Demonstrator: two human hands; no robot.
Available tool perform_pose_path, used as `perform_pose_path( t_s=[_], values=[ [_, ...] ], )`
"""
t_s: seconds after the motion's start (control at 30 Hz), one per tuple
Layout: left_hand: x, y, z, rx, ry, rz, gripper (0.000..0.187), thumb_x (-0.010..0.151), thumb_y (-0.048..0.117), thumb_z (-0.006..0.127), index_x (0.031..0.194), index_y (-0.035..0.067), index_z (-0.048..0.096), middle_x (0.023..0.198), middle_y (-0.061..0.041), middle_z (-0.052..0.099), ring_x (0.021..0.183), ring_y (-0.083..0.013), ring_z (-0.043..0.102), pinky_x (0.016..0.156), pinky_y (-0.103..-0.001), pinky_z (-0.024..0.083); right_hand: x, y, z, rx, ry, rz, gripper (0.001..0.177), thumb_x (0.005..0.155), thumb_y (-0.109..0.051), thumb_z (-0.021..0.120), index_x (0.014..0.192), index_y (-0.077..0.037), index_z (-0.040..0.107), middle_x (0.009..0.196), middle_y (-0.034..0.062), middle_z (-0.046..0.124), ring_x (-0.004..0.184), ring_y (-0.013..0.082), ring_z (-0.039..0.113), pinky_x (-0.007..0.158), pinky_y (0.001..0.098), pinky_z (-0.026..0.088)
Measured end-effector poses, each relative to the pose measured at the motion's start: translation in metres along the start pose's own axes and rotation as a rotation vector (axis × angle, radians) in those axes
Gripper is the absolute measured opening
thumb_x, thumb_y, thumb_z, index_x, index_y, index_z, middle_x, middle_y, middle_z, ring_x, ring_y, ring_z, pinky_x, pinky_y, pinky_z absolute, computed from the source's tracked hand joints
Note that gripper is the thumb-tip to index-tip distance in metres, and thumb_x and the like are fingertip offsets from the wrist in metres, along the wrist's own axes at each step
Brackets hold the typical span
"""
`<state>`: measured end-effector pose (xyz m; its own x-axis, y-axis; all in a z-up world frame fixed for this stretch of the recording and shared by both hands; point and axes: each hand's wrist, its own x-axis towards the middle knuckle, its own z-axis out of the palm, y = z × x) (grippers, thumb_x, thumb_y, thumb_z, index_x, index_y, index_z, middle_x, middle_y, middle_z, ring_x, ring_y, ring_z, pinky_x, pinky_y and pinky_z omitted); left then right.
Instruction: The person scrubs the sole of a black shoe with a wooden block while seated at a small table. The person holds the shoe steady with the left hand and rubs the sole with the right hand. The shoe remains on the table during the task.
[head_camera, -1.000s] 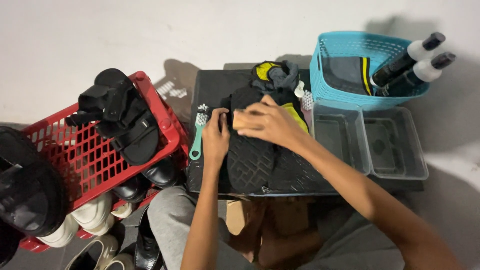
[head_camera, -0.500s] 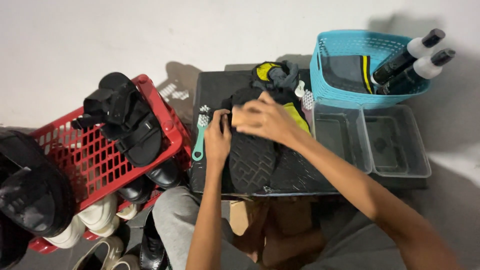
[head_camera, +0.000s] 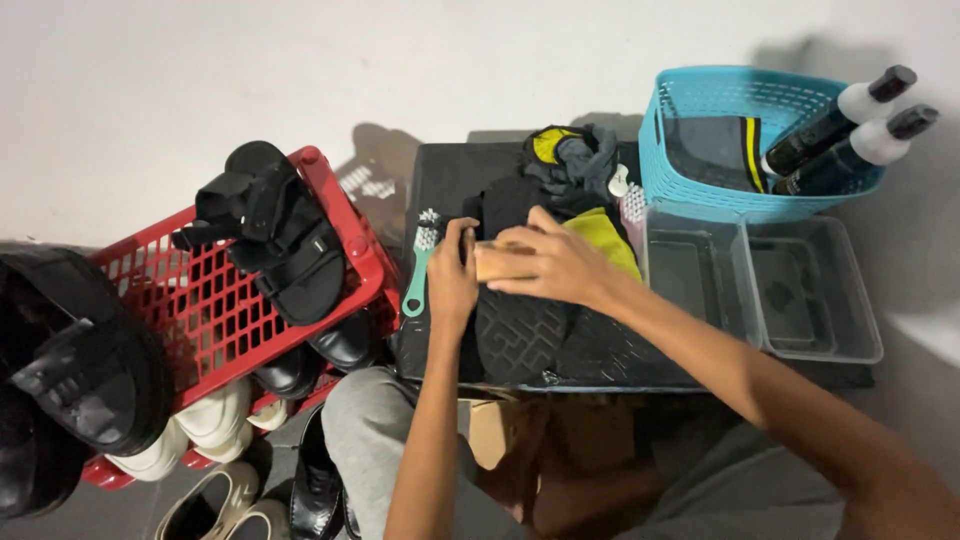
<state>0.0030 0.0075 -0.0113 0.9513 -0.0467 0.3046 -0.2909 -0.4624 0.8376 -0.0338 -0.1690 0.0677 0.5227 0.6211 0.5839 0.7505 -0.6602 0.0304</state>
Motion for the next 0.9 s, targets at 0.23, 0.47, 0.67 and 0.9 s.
perform_pose_path(
  t_s=[0.23,0.47,0.67,0.9],
  values=[
    [0.002,0.010,-0.004,0.003,0.028,0.004,0.014,0.106,0.009,0.050,0.113,0.015,0.061,0.087,-0.018,0.073,0.085,-0.0384,0.072,0.073,-0.047,0.060,0.003,0.027,0.032,-0.133,0.101,0.018,0.030,0.093,-0.040,0.076,0.096,-0.011,0.069,0.104,0.0031,0.067,0.091,0.0151,0.061,0.084,0.0314,0.047],
    [0.000,0.004,-0.003,-0.004,0.006,-0.004,0.016,0.107,0.010,0.048,0.115,0.017,0.060,0.087,-0.019,0.072,0.083,-0.0370,0.073,0.071,-0.046,0.060,0.027,0.007,-0.015,-0.229,0.083,0.117,0.019,0.099,-0.018,0.074,0.091,-0.006,0.063,0.084,0.0024,0.062,0.076,0.0192,0.063,0.069,0.0310,0.049],
    [-0.003,0.002,-0.006,-0.001,-0.039,-0.014,0.017,0.107,0.012,0.047,0.119,0.017,0.058,0.093,-0.021,0.071,0.087,-0.0409,0.072,0.074,-0.051,0.059,0.021,-0.008,0.006,-0.054,0.041,0.192,0.021,0.091,-0.023,0.080,0.089,-0.010,0.065,0.088,-0.0008,0.063,0.080,0.0171,0.058,0.072,0.0266,0.048],
    [0.001,-0.001,-0.002,0.006,-0.017,-0.020,0.016,0.106,0.011,0.049,0.116,0.017,0.059,0.092,-0.022,0.072,0.087,-0.0405,0.073,0.072,-0.049,0.060,-0.002,0.007,0.014,0.207,-0.010,0.264,0.027,0.080,-0.031,0.089,0.085,-0.015,0.068,0.093,-0.0052,0.065,0.085,0.0141,0.052,0.076,0.0205,0.045]
  ],
)
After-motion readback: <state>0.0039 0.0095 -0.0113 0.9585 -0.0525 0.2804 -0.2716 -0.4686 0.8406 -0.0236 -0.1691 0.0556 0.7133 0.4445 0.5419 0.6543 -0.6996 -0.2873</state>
